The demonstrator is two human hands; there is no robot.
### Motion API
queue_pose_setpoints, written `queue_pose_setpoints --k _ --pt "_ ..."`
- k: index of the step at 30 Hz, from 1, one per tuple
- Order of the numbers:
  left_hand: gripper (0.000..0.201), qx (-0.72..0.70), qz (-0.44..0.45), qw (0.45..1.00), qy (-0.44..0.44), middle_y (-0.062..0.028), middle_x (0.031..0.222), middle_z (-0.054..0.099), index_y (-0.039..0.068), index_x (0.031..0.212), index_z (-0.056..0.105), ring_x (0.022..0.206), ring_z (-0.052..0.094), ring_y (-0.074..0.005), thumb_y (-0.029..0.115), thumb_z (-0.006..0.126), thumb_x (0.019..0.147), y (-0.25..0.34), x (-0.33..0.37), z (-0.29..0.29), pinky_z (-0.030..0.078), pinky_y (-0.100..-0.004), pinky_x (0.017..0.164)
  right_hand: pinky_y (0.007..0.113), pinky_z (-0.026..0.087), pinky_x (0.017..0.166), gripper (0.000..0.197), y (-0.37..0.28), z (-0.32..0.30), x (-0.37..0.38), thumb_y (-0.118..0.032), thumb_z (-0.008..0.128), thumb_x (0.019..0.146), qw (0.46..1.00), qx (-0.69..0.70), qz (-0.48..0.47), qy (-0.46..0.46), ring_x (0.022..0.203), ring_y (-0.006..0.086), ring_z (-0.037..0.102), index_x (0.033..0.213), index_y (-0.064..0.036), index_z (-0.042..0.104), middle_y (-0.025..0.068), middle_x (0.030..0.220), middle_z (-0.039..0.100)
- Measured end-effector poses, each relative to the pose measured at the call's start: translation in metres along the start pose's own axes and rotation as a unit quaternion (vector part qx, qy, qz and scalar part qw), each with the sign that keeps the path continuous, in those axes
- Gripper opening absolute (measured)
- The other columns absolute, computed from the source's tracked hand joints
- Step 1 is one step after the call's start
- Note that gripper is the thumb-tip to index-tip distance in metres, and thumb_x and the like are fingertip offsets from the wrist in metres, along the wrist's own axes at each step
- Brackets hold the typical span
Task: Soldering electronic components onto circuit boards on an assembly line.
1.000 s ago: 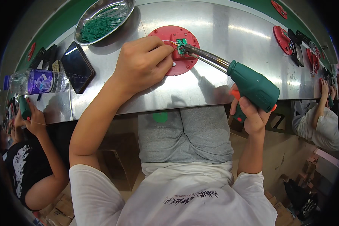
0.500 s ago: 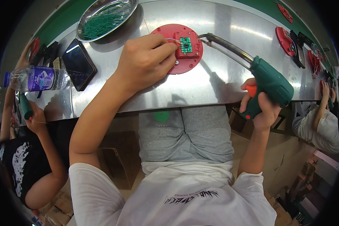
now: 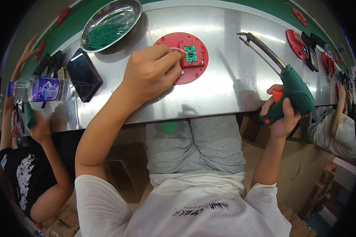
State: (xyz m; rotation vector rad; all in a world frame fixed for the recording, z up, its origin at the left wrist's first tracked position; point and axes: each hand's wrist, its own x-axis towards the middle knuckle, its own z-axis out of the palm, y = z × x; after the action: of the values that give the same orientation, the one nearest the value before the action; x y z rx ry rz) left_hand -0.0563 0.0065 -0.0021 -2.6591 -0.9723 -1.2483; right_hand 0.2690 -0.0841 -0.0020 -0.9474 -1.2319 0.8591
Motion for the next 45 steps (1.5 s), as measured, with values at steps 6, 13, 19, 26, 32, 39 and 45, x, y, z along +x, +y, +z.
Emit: queue_pose_setpoints --k 6,13,19,26,32,39,45 --pt "0.011 0.012 -0.002 1.000 0.006 -0.0069 0.069 0.061 0.004 0.081 0.069 0.058 0.061 -0.0237 0.002 0.071 0.071 0.002 0.002 -0.003 0.051 -0.0348 0.052 0.029 0.046 0.039 0.040 -0.001 -0.006 0.004 -0.026 0.049 0.099 0.999 0.026 0.001 0.035 0.046 0.0181 0.057 0.113 0.0118 0.053 0.0237 0.096 0.061" --pt "0.060 0.038 -0.076 0.995 -0.054 -0.0171 0.105 0.061 0.005 0.122 0.063 0.099 0.059 -0.0331 0.022 0.078 0.066 0.014 0.037 -0.020 0.049 -0.0435 0.085 0.029 0.045 0.041 0.039 -0.008 -0.046 0.031 -0.028 0.046 0.101 0.993 0.040 -0.027 0.112 0.047 0.0163 0.055 0.109 0.0094 0.053 0.0216 0.096 0.060" --pt "0.054 0.020 -0.107 0.957 -0.269 -0.0142 0.106 0.064 0.003 0.112 0.068 0.103 0.055 -0.0321 0.029 0.078 0.066 -0.004 0.078 -0.010 0.043 -0.0413 0.092 0.030 0.045 0.042 0.035 0.004 -0.083 0.055 -0.025 0.046 0.100 0.973 0.079 -0.033 0.215 0.047 0.0175 0.054 0.109 0.0082 0.053 0.0210 0.096 0.061" --pt "0.047 0.272 -0.054 0.958 -0.072 -0.0168 0.111 0.066 0.004 0.120 0.065 0.107 0.057 -0.0364 0.023 0.069 0.077 -0.097 0.204 0.102 0.043 -0.0457 0.096 0.031 0.046 0.042 0.036 0.019 -0.093 0.041 -0.027 0.044 0.100 0.920 0.184 -0.049 0.344 0.046 0.0201 0.056 0.107 0.0070 0.054 0.0213 0.098 0.059" --pt "0.056 0.138 -0.259 0.940 -0.175 -0.0174 0.121 0.064 0.005 0.119 0.069 0.112 0.055 -0.0396 0.051 0.062 0.088 -0.106 0.350 0.277 0.042 -0.0490 0.097 0.032 0.048 0.041 0.038 0.028 -0.095 0.043 -0.032 0.041 0.101 0.914 0.123 -0.037 0.385 0.046 0.0178 0.054 0.112 0.0042 0.050 0.0188 0.098 0.057" --pt "0.050 0.189 -0.374 0.898 -0.133 -0.0152 0.134 0.057 0.009 0.117 0.070 0.127 0.043 -0.0369 0.049 0.061 0.089 -0.075 0.414 0.390 0.031 -0.0471 0.105 0.034 0.048 0.039 0.038 0.022 -0.084 0.054 -0.029 0.045 0.099 0.880 0.120 0.005 0.459 0.045 0.0211 0.056 0.111 0.0066 0.049 0.0217 0.095 0.057" --pt "0.039 0.129 -0.346 0.920 -0.132 -0.0182 0.119 0.068 0.005 0.108 0.073 0.115 0.061 -0.0392 0.035 0.057 0.088 -0.116 0.395 0.375 0.048 -0.0469 0.095 0.032 0.047 0.039 0.035 0.027 -0.092 0.052 -0.027 0.042 0.099 0.886 0.125 -0.025 0.446 0.044 0.0198 0.054 0.111 0.0057 0.050 0.0219 0.096 0.057"
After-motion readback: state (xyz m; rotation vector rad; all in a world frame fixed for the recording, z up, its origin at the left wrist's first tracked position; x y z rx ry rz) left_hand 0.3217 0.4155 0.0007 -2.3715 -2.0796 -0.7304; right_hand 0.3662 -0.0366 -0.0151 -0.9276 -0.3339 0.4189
